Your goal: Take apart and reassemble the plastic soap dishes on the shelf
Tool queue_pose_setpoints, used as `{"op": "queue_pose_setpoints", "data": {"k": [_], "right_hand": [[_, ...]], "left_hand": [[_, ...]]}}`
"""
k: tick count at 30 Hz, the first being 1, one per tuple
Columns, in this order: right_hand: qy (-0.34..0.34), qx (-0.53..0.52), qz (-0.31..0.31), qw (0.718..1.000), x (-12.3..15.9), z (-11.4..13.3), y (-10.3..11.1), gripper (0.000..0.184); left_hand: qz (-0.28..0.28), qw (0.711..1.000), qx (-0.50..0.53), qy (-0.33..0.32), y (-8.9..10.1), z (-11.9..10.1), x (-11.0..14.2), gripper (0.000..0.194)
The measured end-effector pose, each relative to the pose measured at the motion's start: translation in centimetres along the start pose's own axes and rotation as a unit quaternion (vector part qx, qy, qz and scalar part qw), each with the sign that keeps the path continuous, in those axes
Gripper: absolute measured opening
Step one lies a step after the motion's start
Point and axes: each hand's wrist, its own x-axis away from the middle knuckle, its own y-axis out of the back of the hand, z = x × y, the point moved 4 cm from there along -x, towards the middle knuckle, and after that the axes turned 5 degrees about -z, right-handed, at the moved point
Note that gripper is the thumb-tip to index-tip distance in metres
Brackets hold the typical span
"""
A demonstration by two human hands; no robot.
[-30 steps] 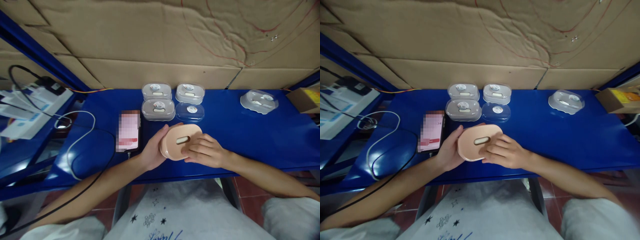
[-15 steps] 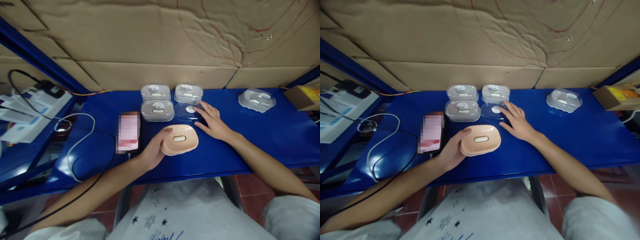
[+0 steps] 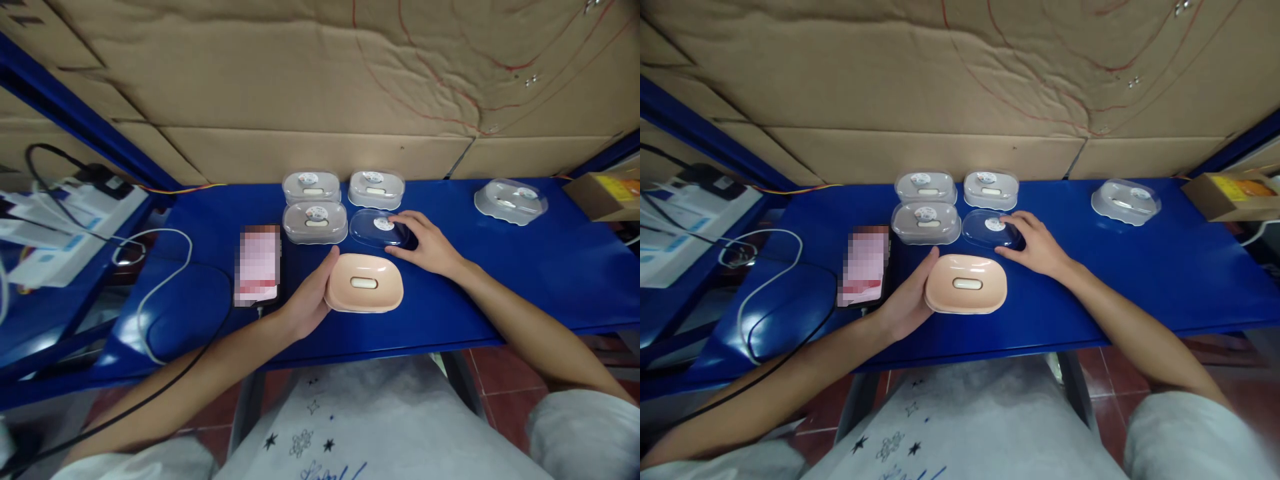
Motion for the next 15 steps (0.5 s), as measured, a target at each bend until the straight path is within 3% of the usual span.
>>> {"op": "queue_pose_setpoints", "data": {"k": [2, 5, 7, 10, 15], "right_hand": [[-0.052, -0.082, -0.013, 0.995, 0.0, 0.2, 0.5, 0.058], [-0.149, -0.226, 0.006, 0.963, 0.4, 0.9, 1.0, 0.049], [-0.159, -0.282, 0.032, 0.946, 0.8, 2.0, 1.2, 0.046], [-0.095, -0.280, 0.039, 0.955, 1.7, 4.4, 1.5, 0.045], [0.063, -0.146, -0.014, 0.987, 3.1, 7.6, 1.6, 0.058]], "left_hand": [[0.001, 1.000, 0.002, 0.004, 0.1, 0.1, 0.0, 0.063], [-0.010, 1.000, 0.011, 0.006, 0.4, 0.2, -0.3, 0.065], [-0.019, 1.000, 0.016, 0.003, 0.7, 0.3, -0.5, 0.066], [-0.033, 0.999, 0.033, -0.013, 1.0, 0.2, -0.9, 0.063], [-0.002, 0.997, 0.056, -0.050, 0.7, -0.5, -1.0, 0.061]]}}
